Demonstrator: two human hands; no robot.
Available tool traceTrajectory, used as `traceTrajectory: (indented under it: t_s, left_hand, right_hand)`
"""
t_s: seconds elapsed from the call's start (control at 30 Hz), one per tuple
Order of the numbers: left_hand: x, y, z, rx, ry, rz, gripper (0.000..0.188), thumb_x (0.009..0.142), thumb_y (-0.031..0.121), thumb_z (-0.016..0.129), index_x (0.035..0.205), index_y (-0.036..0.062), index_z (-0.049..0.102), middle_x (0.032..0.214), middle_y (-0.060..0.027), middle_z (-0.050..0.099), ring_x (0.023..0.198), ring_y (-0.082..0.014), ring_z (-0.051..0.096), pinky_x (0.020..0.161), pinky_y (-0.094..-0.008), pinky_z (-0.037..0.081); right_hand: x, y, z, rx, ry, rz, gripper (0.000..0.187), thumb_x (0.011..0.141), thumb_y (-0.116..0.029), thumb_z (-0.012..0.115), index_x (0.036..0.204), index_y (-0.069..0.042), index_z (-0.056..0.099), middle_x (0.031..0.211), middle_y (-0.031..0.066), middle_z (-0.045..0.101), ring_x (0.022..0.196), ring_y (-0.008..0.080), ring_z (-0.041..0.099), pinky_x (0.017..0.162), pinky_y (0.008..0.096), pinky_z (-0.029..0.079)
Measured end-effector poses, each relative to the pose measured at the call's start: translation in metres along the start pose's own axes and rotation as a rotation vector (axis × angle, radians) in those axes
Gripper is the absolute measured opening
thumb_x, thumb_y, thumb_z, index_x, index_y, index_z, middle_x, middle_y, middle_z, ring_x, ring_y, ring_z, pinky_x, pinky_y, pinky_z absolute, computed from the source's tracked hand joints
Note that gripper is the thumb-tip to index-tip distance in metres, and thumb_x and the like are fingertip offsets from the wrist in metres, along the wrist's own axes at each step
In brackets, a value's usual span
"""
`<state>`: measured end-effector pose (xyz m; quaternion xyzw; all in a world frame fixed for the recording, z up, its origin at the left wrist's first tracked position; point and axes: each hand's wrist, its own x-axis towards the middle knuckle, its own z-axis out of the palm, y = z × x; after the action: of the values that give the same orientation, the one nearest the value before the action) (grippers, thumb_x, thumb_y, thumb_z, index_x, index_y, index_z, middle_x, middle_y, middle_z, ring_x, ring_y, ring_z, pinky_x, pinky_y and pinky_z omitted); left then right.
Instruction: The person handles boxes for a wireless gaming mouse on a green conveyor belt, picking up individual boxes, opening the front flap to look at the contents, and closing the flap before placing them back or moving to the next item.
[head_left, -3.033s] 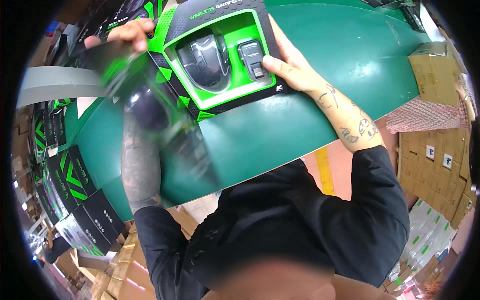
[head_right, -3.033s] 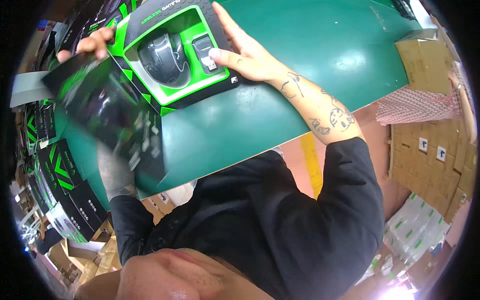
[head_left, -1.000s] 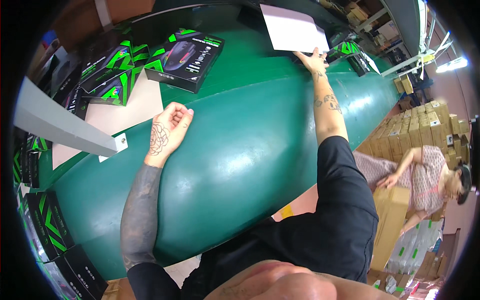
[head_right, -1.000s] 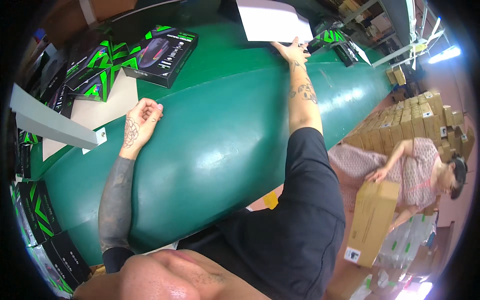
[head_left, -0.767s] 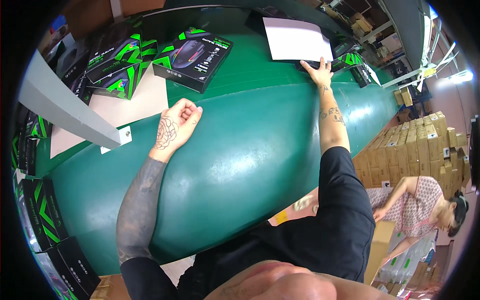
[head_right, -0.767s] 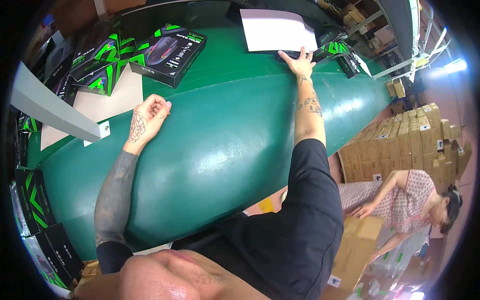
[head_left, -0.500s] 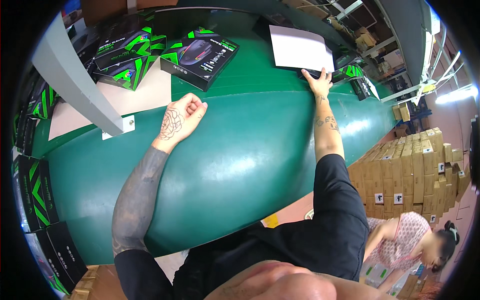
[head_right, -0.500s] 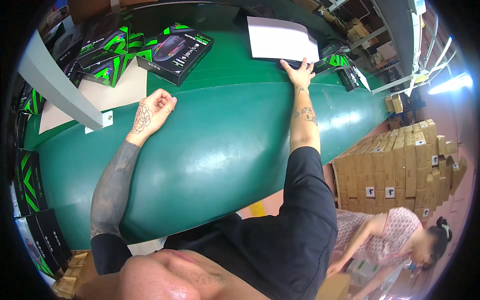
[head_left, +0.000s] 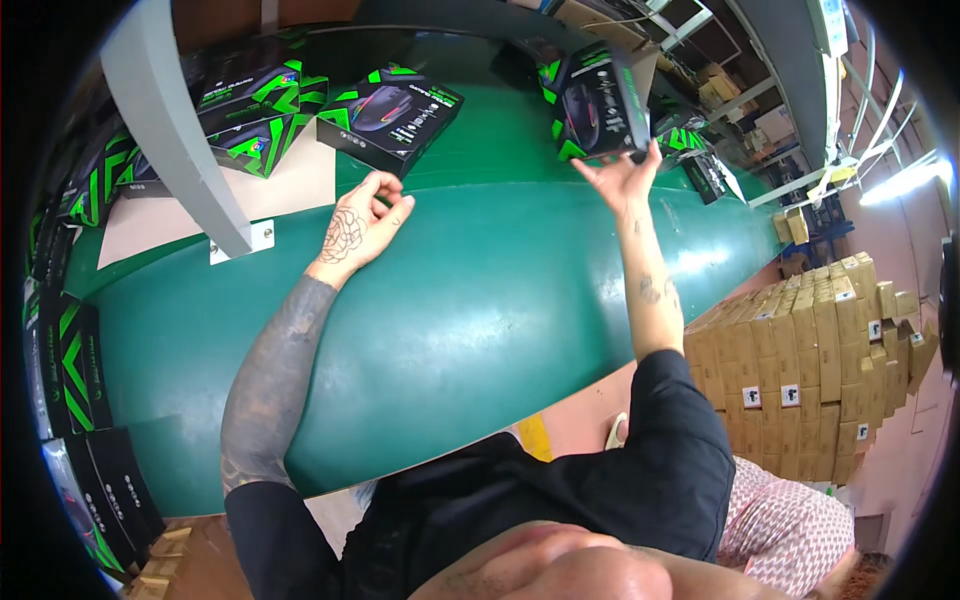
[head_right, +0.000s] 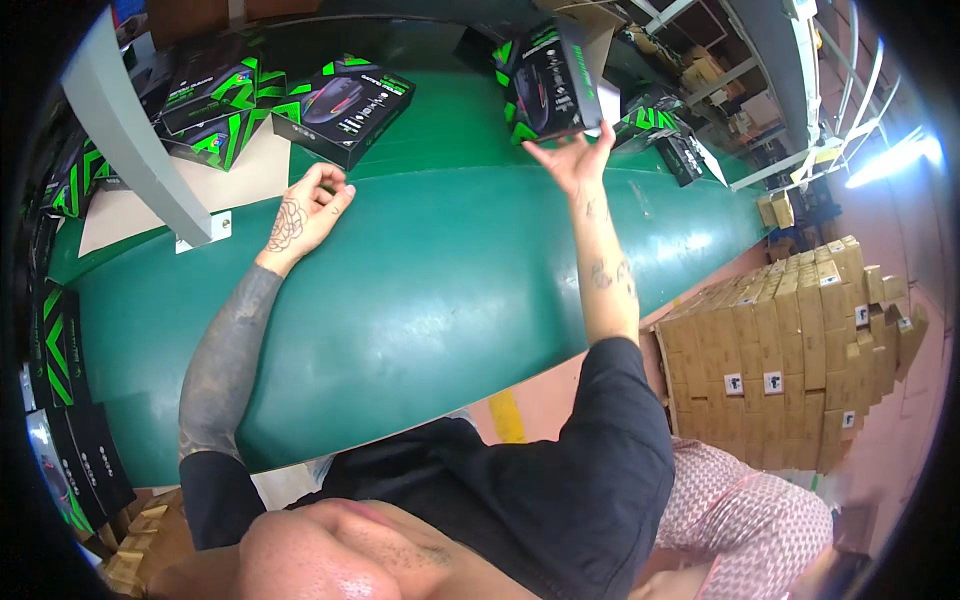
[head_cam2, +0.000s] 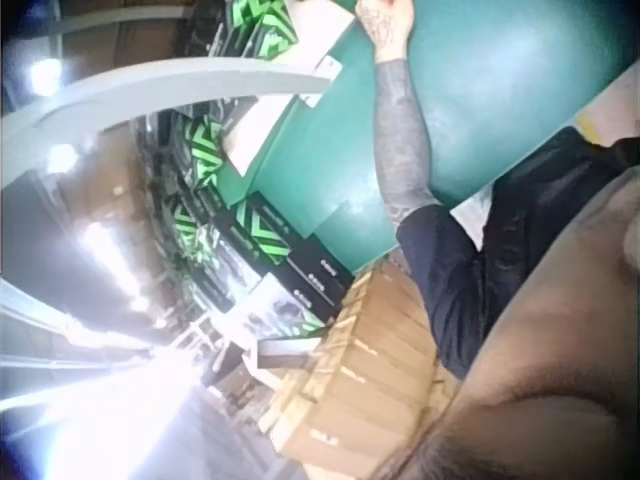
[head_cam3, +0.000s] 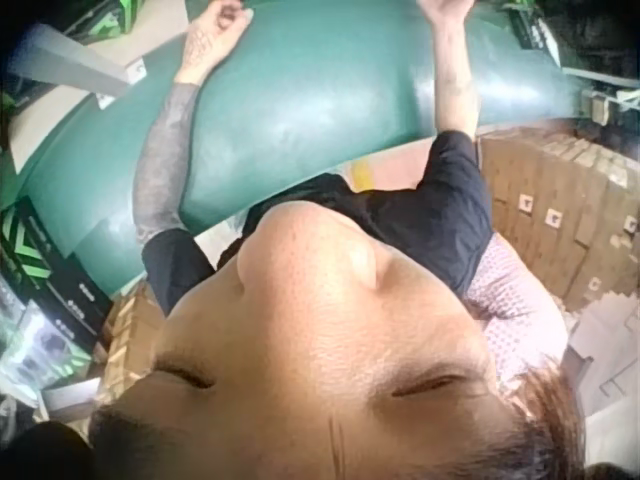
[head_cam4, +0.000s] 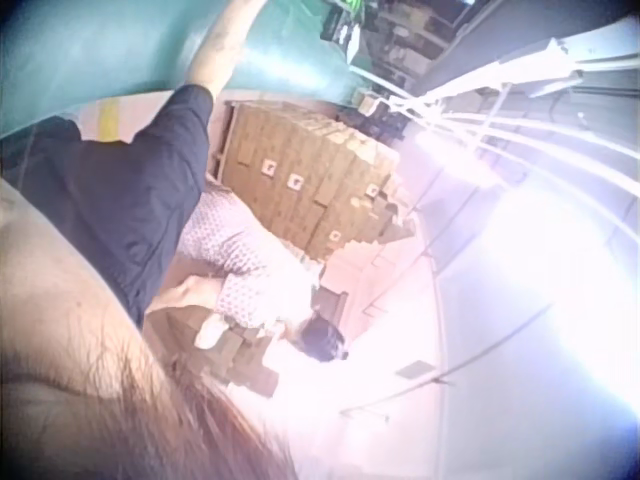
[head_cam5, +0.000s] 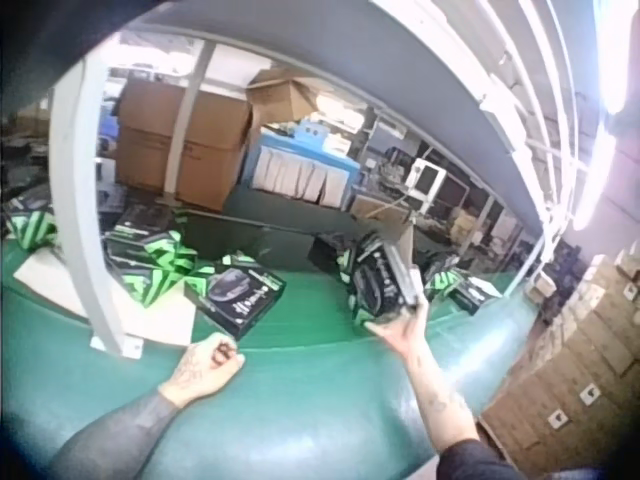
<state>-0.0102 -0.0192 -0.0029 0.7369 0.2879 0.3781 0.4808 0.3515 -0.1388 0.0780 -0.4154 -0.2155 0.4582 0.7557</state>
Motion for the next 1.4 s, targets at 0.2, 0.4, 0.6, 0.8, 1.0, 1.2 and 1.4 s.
traceTrajectory:
  t_s: [0.2,0.4,0.6,0.8,1.0,1.2,1.4]
  left_hand:
    - [0.001,0.003,-0.006,-0.947,-0.133,-0.109,0.076,0.086,0.042,0.058,0.141,0.0111,0.016,0.137,-0.0135,0.030,0.117,-0.0224,0.043,0.097,-0.0330,0.036]
    - [-0.002,0.034,-0.022,-0.669,0.038,-0.085,0.083,0.073,0.012,0.068,0.139,0.0096,0.018,0.124,-0.0184,0.041,0.116,-0.0262,0.043,0.098,-0.0352,0.035]
    - [0.015,0.069,-0.042,0.329,0.424,0.442,0.062,0.075,0.014,0.067,0.128,0.0025,0.039,0.127,-0.0160,0.043,0.117,-0.0282,0.043,0.098,-0.0357,0.036]
    - [0.010,0.080,-0.045,0.440,0.467,0.633,0.023,0.090,0.023,0.052,0.089,0.0018,0.060,0.104,-0.0158,0.053,0.098,-0.0292,0.051,0.087,-0.0387,0.041]
    - [0.042,0.006,-0.127,-0.671,-0.468,0.695,0.072,0.093,0.054,0.003,0.090,0.0045,0.055,0.075,-0.0088,0.057,0.090,-0.0269,0.054,0.097,-0.0422,0.032]
    - [0.033,0.028,-0.104,-0.907,-0.505,0.548,0.076,0.091,0.058,0.001,0.065,0.0110,0.056,0.060,-0.0032,0.051,0.092,-0.0207,0.043,0.104,-0.0382,0.017]
    - [0.015,0.078,-0.073,-1.118,-0.129,0.599,0.046,0.096,0.039,0.033,0.074,0.0037,0.053,0.091,-0.0150,0.055,0.087,-0.0258,0.052,0.084,-0.0371,0.040]
  right_hand:
    - [-0.103,0.069,0.084,0.128,-0.464,0.473,0.099,0.072,-0.073,0.045,0.142,-0.009,0.013,0.138,0.0265,0.026,0.124,0.0584,0.019,0.097,0.0629,0.032]
    - [-0.119,0.124,0.093,-0.483,-0.366,0.296,0.071,0.081,-0.018,0.064,0.136,-0.006,0.022,0.116,0.0162,0.052,0.095,0.0267,0.060,0.074,0.0351,0.054]
    - [-0.126,0.126,0.097,-0.572,-0.534,-0.036,0.095,0.076,0.001,0.066,0.144,-0.011,0.000,0.136,0.0118,0.035,0.108,0.0169,0.051,0.080,0.0274,0.050]
    - [-0.131,0.132,0.091,-0.507,-0.645,0.073,0.108,0.069,-0.003,0.076,0.144,-0.012,-0.001,0.133,0.0152,0.038,0.104,0.0191,0.055,0.082,0.0277,0.050]
    - [-0.126,0.135,0.088,-0.530,-0.709,0.056,0.110,0.064,0.000,0.078,0.145,-0.013,0.005,0.126,0.0133,0.046,0.102,0.0182,0.056,0.083,0.0306,0.049]
    - [-0.132,0.125,0.090,-0.719,-0.696,0.000,0.116,0.060,0.005,0.077,0.145,-0.013,0.001,0.127,0.0137,0.046,0.106,0.0183,0.053,0.089,0.0314,0.045]
    - [-0.132,0.132,0.086,-0.744,-0.738,-0.094,0.123,0.058,0.001,0.080,0.144,-0.012,-0.007,0.141,0.0168,0.031,0.122,0.0229,0.043,0.097,0.0364,0.037]
